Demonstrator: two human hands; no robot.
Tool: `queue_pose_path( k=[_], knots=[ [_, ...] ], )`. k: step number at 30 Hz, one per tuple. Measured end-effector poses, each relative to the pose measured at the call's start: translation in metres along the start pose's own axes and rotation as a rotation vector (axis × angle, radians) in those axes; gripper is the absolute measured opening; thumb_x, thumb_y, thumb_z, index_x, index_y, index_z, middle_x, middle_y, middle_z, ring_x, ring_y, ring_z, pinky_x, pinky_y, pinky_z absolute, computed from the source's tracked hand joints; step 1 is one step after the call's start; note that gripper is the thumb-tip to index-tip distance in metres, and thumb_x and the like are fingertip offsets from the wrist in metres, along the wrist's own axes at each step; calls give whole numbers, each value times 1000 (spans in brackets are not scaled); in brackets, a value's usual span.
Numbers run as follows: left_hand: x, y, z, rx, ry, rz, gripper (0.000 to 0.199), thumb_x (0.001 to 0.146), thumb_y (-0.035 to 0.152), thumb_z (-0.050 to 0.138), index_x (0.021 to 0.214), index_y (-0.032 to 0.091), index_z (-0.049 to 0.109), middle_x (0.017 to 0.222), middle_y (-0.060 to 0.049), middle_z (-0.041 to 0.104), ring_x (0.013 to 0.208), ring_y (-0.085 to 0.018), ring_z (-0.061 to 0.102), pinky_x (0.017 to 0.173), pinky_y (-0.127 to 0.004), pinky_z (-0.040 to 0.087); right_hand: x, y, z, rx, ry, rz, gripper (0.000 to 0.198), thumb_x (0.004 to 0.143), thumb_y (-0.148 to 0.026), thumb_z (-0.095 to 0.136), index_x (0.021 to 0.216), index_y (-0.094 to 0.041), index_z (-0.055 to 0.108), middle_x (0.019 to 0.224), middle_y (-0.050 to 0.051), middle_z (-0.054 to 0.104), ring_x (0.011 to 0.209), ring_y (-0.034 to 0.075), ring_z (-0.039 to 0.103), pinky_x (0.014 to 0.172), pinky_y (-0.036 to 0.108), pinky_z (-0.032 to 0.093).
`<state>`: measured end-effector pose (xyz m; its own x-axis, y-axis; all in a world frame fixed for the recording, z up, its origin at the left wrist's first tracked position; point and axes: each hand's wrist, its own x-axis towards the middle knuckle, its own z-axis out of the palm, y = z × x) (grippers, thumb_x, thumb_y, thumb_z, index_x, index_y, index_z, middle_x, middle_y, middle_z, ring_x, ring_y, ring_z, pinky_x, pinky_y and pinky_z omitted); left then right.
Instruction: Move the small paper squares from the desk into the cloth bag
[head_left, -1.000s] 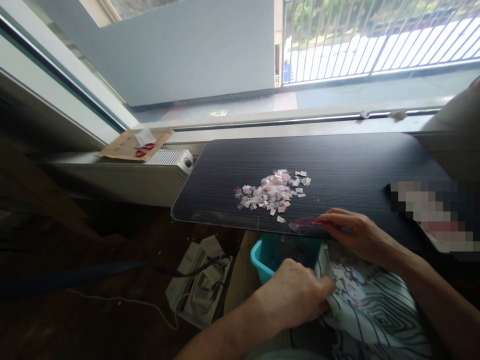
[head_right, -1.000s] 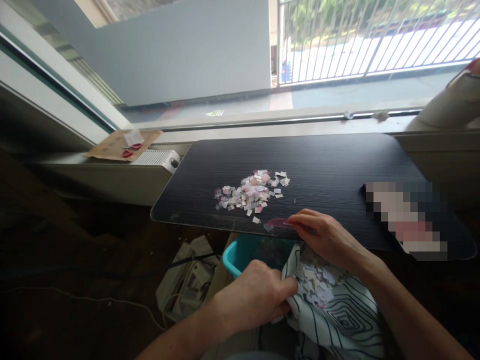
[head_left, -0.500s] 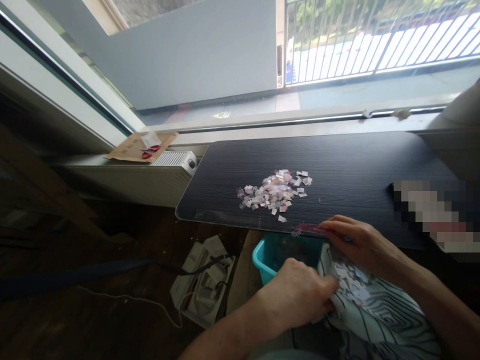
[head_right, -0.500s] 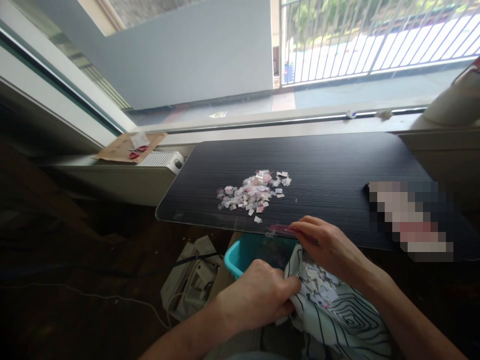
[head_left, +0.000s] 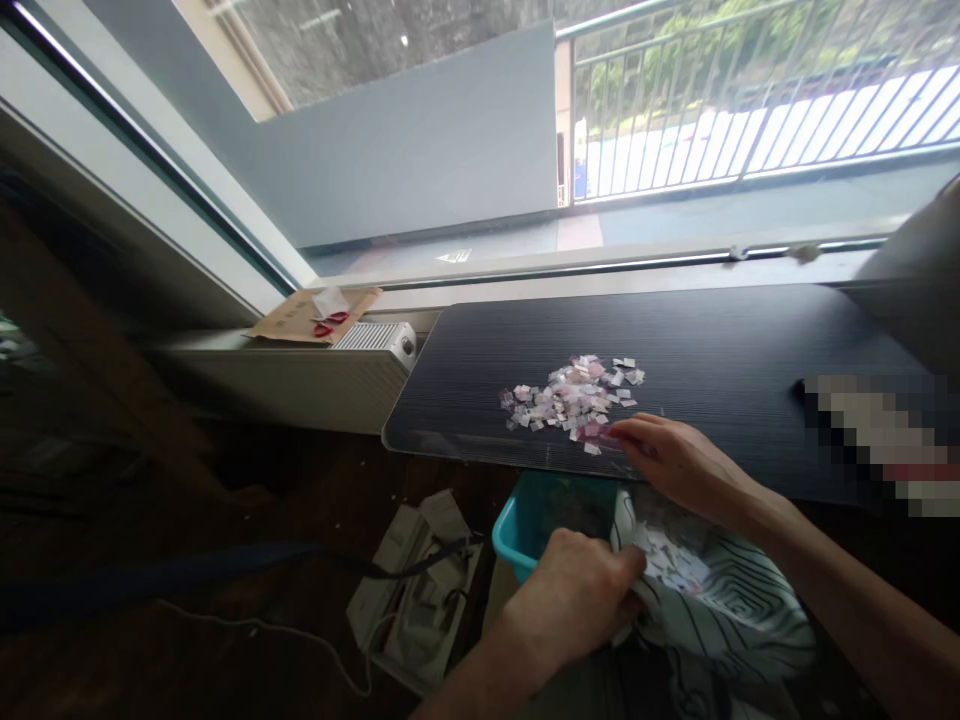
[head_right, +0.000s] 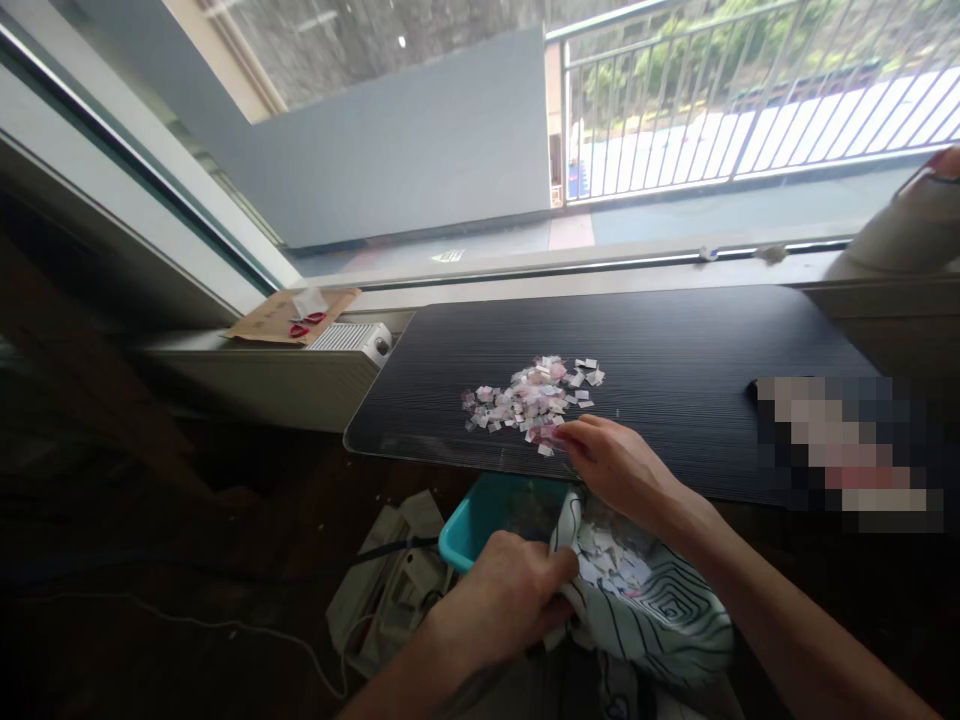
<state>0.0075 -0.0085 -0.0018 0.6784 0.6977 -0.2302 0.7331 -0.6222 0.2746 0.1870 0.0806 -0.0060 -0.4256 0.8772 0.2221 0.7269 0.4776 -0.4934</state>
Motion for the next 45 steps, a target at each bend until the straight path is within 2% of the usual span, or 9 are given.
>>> queue_pose_path(
  k=[4,10,15,20,23,29,36,41,45],
  knots=[
    [-23,-15,-1,-22,9,-69,15,87,32,55,95,20,60,82,-3,70,77,-25,68,66,-28,46,9,-9,0,-62,2,-6,28,92,-28,43,98,-20,69,87,6,69,74,17,62,66,27,43],
    [-52,-30,-2,-57,25,-196,14,86,32,56,94,21,61,83,-2,71,81,-25,68,67,-28,45,5,-21,-3,-28,-134,-2,29,89,-25,43,98,-21,70,91,4,71,79,17,64,68,26,43],
    [-67,-38,2,-75,62,-262,13,87,31,55,94,23,61,83,-1,70,82,-24,67,67,-28,43,-10,-34,-10,-10,-229,-19,28,87,-24,44,92,-23,72,78,1,71,68,15,62,60,24,41],
    [-74,-40,20,-136,97,-323,11,84,30,59,93,24,61,84,0,70,83,-24,66,68,-28,42,-15,-24,-11,-98,-25,112,29,87,-28,43,98,-22,69,82,2,72,66,16,64,60,25,43],
    [-78,-39,40,-171,57,-370,12,83,26,59,94,24,61,87,0,69,85,-23,65,70,-28,42,-11,-15,-10,-174,-18,204,30,86,-28,42,100,-22,68,74,2,71,60,17,63,55,26,41],
    [-83,-39,56,-234,15,-414,20,79,21,59,99,25,60,94,-1,68,88,-22,62,74,-29,41,-3,-8,-10,-155,76,177,34,86,-26,42,107,-19,67,78,5,71,63,17,63,58,26,43],
    [-78,-46,57,-294,-2,-417,30,84,20,54,112,30,57,95,-1,67,90,-23,62,76,-31,40,10,-19,-12,-164,15,115,28,86,-25,44,104,-20,66,93,6,71,72,17,64,63,26,43],
    [-78,-46,65,-306,-47,-432,46,83,17,50,126,33,50,98,-2,65,93,-24,60,79,-33,40,16,-27,-16,-224,-118,113,28,91,-30,39,100,-21,64,88,5,72,75,20,66,64,28,41],
    [-77,-45,65,-277,-86,-434,37,83,16,48,117,29,55,95,-3,65,91,-24,59,78,-33,40,20,-25,-18,-266,-181,140,30,93,-33,36,102,-22,63,87,6,73,78,22,67,64,28,39]
  ],
)
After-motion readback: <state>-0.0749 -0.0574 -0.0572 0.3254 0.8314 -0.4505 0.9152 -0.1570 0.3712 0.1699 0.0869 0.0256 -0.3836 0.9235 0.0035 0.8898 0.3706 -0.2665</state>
